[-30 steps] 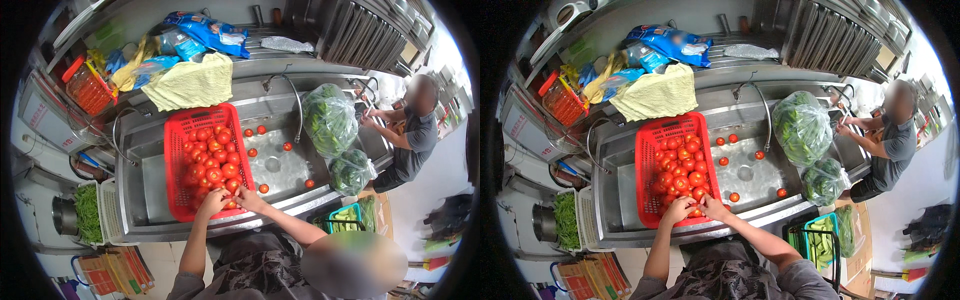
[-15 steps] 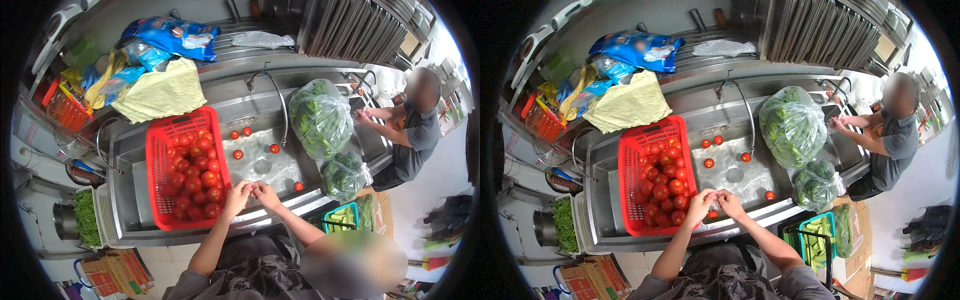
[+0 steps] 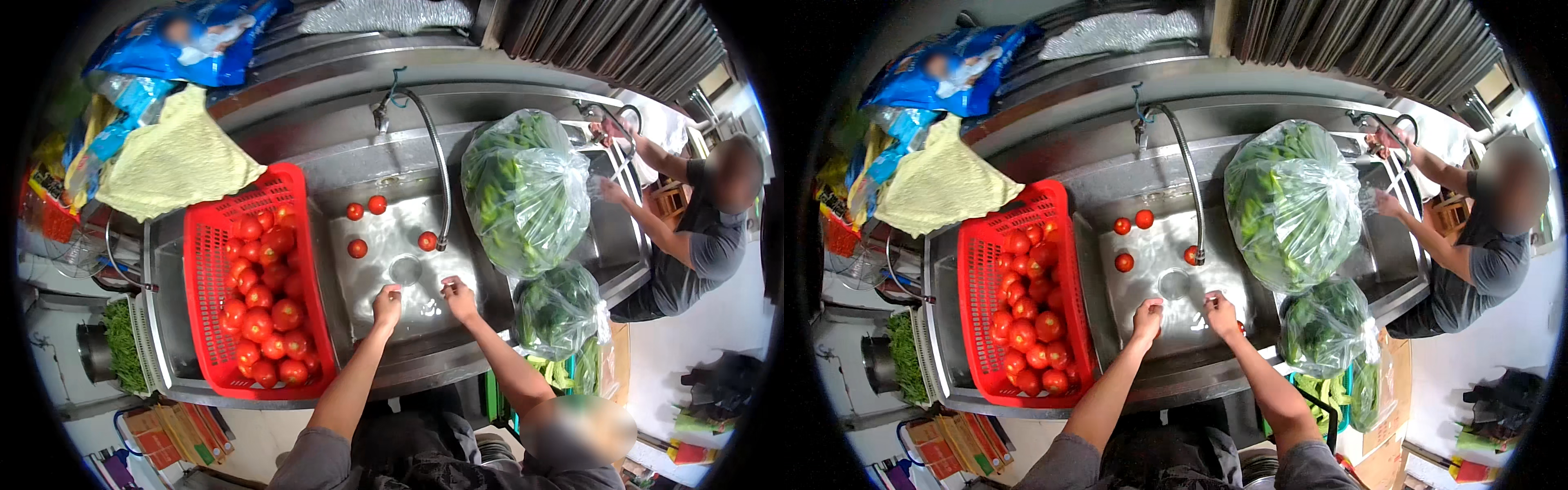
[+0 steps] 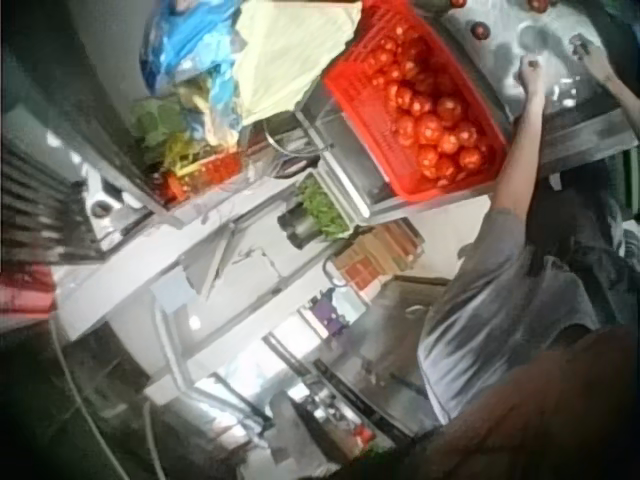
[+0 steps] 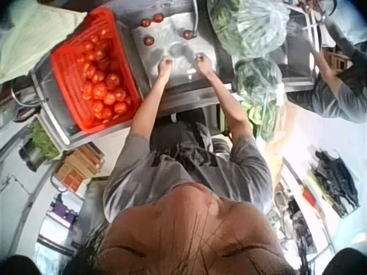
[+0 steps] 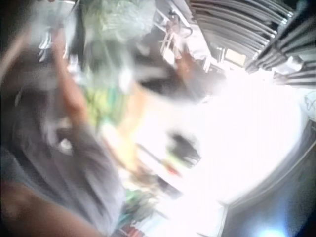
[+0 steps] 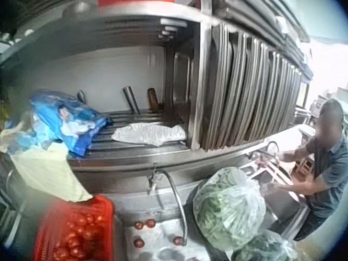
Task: The person washes tomatoes by hand in a water-filled sink basin, scrubbing each one individually and placing them into a red plastic basket.
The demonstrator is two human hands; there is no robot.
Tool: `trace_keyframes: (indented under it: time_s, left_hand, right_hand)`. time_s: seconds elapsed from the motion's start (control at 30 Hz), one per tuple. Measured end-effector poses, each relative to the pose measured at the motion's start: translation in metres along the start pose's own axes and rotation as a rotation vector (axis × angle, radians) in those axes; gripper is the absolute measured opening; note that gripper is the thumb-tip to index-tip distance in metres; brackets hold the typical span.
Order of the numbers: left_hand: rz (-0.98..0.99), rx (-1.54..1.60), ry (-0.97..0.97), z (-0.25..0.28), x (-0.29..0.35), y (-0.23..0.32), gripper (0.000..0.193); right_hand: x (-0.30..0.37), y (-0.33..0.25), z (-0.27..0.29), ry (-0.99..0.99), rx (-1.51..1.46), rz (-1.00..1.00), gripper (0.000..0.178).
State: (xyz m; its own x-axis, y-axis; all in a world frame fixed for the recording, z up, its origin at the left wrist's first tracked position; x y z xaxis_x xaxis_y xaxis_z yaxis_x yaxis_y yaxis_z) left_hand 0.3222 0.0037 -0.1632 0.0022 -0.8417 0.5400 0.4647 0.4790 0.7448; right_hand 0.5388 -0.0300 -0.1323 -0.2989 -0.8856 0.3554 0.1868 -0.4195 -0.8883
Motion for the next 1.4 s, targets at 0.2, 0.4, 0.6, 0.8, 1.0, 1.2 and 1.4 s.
trace_keyframes:
  time_s: [0.2,0.4,0.6,0.8,1.0,1.2,1.4]
  left_hand:
    - [0.073,0.261,-0.146,-0.073,-0.081,-0.016,0.035]
    - [0.188,0.398,-0.192,-0.104,-0.137,0.002,0.063]
    - [0.169,0.53,-0.241,-0.113,-0.139,0.02,0.059]
    - [0.249,0.063,-0.338,-0.103,-0.09,-0.049,0.055]
    - [0.354,-0.041,-0.507,-0.089,-0.048,-0.075,0.058]
    - [0.344,0.323,-0.594,-0.062,-0.013,-0.061,0.047]
    - [0.136,0.347,-0.63,-0.016,0.047,-0.006,0.049]
  right_hand:
    - [-0.087,0.003,-0.002,0.053,0.106,0.068,0.029]
    - [-0.163,0.047,-0.037,-0.096,0.046,-0.072,0.069]
    - [-0.17,0.082,-0.048,-0.123,-0.211,-0.073,0.051]
    - [-0.098,0.063,-0.053,-0.405,0.184,-0.519,0.059]
    - [-0.065,0.136,-0.087,-0.592,0.429,-0.22,0.053]
    - [-0.009,0.061,-0.074,-0.359,0.192,-0.13,0.052]
    - [0.063,-0.027,-0.057,-0.247,0.071,-0.036,0.047]
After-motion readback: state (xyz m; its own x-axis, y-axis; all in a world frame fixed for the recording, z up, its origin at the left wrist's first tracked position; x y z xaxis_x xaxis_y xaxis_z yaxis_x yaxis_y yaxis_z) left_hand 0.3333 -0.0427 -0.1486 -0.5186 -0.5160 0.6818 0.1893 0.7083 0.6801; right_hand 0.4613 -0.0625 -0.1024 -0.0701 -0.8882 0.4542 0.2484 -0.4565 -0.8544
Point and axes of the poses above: each hand's wrist, its own x-axis away from the middle knuckle, its own z-axis out of the back of the hand, y = z × x, the point moved 4 cm from there along -x, towards the middle knuckle, and after that the axes turned 11 degrees about -x, right-handed, at the moved point
